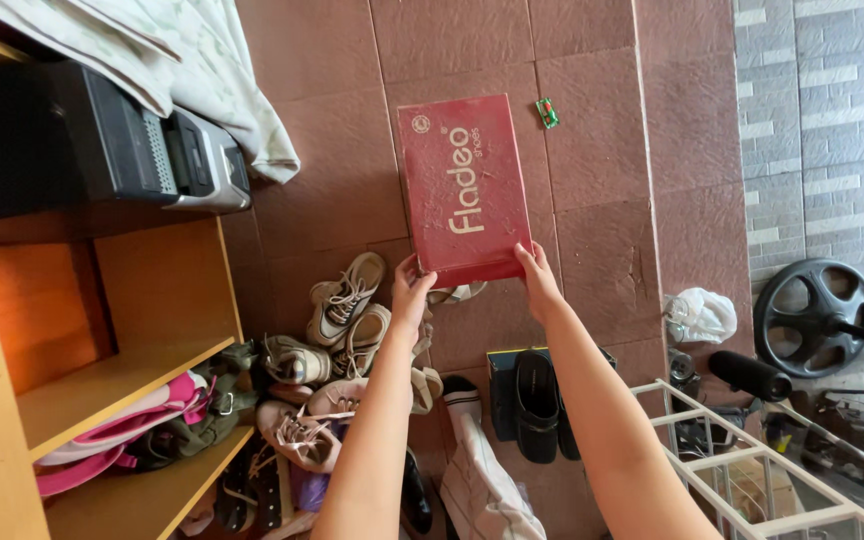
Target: The person cleans a pair of black shoes and a pair of white shoes with a cloth, then ties the laces of a black shoe and places them in a box.
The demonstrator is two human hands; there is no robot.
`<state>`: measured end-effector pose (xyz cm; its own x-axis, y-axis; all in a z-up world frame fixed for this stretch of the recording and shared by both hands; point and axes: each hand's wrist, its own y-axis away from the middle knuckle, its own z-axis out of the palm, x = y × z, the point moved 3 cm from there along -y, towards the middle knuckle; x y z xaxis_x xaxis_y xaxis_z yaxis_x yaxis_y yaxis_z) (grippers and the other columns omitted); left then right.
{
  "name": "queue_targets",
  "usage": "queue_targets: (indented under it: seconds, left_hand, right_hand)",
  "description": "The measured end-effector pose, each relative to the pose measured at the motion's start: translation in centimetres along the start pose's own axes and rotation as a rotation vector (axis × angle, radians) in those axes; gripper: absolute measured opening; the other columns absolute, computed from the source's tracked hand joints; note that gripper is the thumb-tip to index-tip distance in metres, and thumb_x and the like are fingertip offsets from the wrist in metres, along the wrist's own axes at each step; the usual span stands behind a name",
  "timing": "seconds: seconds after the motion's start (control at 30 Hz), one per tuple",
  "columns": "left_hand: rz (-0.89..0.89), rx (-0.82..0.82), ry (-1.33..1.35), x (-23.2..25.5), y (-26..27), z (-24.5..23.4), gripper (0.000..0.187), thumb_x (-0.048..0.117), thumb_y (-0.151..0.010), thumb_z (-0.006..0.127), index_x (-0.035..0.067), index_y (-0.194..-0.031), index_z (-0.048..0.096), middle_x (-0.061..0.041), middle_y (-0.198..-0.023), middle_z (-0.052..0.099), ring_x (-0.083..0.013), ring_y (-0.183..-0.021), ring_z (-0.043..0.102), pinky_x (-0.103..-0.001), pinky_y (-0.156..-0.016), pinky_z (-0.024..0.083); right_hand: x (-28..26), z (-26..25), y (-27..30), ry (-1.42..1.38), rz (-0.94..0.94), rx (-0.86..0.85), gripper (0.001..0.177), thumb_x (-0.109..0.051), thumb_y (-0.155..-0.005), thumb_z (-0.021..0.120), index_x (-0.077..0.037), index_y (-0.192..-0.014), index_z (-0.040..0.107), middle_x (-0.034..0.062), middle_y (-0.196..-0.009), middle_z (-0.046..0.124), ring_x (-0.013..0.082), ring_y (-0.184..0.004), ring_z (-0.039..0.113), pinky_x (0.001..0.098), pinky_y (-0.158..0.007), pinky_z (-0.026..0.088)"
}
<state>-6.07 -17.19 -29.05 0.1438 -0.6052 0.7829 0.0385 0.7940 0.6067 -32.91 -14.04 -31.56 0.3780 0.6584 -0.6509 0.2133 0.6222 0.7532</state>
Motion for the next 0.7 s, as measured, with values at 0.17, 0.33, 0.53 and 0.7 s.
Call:
queue_targets:
  seconds: [0.17,0.33,0.53,0.7]
  left_hand:
    - [0.029,0.002,0.122,-0.4,0.9,0.5,0.064,0.019,-0.090,0.070,0.005,-0.144,0.039,-0.012,-0.143,0.054,-0.0201,-0.133,0.051,-0.036,-0.114,0.039]
    - [0.032,0.008,0.175,-0.3,5.1,-0.1,0.063,0.020,-0.088,0.071,0.007,-0.140,0.039,-0.012,-0.136,0.055,-0.0195,-0.126,0.052,-0.036,-0.111,0.040]
    - [0.134,0.103,0.246,-2.9,11.0,-3.3,0.065,0.015,-0.082,0.072,0.010,-0.138,0.039,-0.007,-0.132,0.050,-0.0175,-0.120,0.049,-0.036,-0.107,0.040]
    - [0.016,0.132,0.348,-3.1,18.4,-7.4,0.067,0.015,-0.083,0.072,0.015,-0.142,0.039,-0.008,-0.123,0.048,-0.0176,-0.112,0.051,-0.035,-0.102,0.043]
  right_hand:
    - [0.2,0.7,1.7,-0.170,-0.010,-0.008,0.025,-0.030,-0.095,0.065,-0.017,-0.113,0.051,-0.0025,-0.114,0.062,0.0113,-0.109,0.055,0.0340,-0.097,0.041]
    - [1.4,0.7,6.5,-0.311,-0.122,-0.030,0.021,-0.023,-0.096,0.067,-0.016,-0.110,0.053,0.0004,-0.111,0.063,0.0116,-0.105,0.058,0.0314,-0.094,0.046]
    - [4.6,2.4,14.2,-0.320,-0.122,-0.008,0.023,-0.025,-0.096,0.066,-0.015,-0.111,0.053,0.0007,-0.111,0.062,0.0122,-0.103,0.057,0.0325,-0.091,0.045]
    - [7.0,4.6,21.9,-0.342,-0.156,-0.043,0.026,-0.026,-0.095,0.067,-0.013,-0.112,0.053,0.0018,-0.112,0.063,0.0125,-0.106,0.058,0.0331,-0.095,0.045]
